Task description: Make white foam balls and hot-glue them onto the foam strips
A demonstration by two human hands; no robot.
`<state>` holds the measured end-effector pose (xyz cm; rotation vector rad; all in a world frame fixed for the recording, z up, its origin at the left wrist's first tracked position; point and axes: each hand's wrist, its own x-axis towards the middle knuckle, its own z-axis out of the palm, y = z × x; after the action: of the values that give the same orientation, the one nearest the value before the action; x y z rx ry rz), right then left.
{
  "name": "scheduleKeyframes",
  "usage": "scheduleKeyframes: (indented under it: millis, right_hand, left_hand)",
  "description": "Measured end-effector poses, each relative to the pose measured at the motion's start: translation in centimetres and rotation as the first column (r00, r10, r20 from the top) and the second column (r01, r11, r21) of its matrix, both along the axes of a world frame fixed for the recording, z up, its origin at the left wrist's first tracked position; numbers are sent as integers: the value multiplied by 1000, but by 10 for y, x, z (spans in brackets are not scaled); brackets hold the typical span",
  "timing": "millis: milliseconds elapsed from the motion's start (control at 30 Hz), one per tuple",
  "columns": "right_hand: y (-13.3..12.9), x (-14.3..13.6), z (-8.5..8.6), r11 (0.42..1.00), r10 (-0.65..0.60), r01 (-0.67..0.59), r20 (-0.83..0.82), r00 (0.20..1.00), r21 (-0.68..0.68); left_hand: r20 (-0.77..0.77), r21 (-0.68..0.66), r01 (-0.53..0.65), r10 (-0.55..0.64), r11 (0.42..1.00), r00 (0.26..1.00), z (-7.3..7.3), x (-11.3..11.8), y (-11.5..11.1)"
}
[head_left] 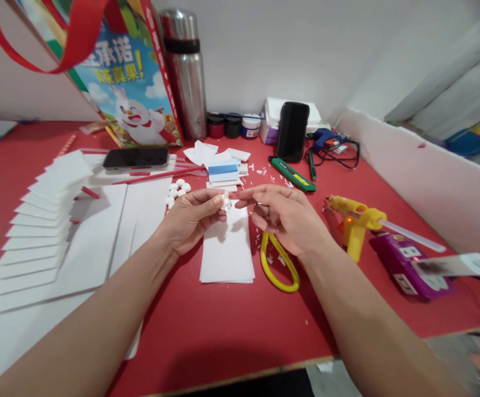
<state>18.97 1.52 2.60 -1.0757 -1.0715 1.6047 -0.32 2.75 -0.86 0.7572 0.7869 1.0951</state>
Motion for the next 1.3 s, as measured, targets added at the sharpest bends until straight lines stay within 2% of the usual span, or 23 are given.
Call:
scheduleKeyframes:
  millis: [333, 700, 833, 933, 1033, 1100, 1200, 1300]
  right_hand:
    - [-2, -3, -6, 998, 34, -34, 4, 999, 53]
    - [-5, -6, -5, 996, 25, -26, 8, 1000, 91]
    - [-8, -7, -6, 977, -11, -28, 180, 984, 212]
    - [-10, -6, -4, 940, -59, -69, 357, 932, 334]
    - [-11, -6, -2, 898, -118, -102, 458, 881, 427]
    - [-10, -6, -3, 914, -110, -81, 434, 894, 398]
    - [-8, -7, -6, 960, -89, 3, 294, 952, 281]
    - [-7, -8, -10, 968, -101, 46, 218, 971, 247]
  left_hand:
    - [38, -70, -29, 32, 997, 999, -1, -1, 2]
    - [15, -59, -31, 32, 998, 999, 0, 1, 1]
    - [-2, -32, -21, 21, 999, 1000, 0, 1, 0]
    - [-16, -29, -17, 16, 999, 1000, 1, 1, 0]
    - [-34, -31, -13, 12, 999, 999, 1, 1, 0]
    - [-31, -29, -8, 7, 1000, 999, 0, 1, 0]
    - [-18, -29, -1, 1, 1000, 1000, -1, 2, 0]
    - [-14, -32, -4, 3, 999, 1000, 0, 3, 0]
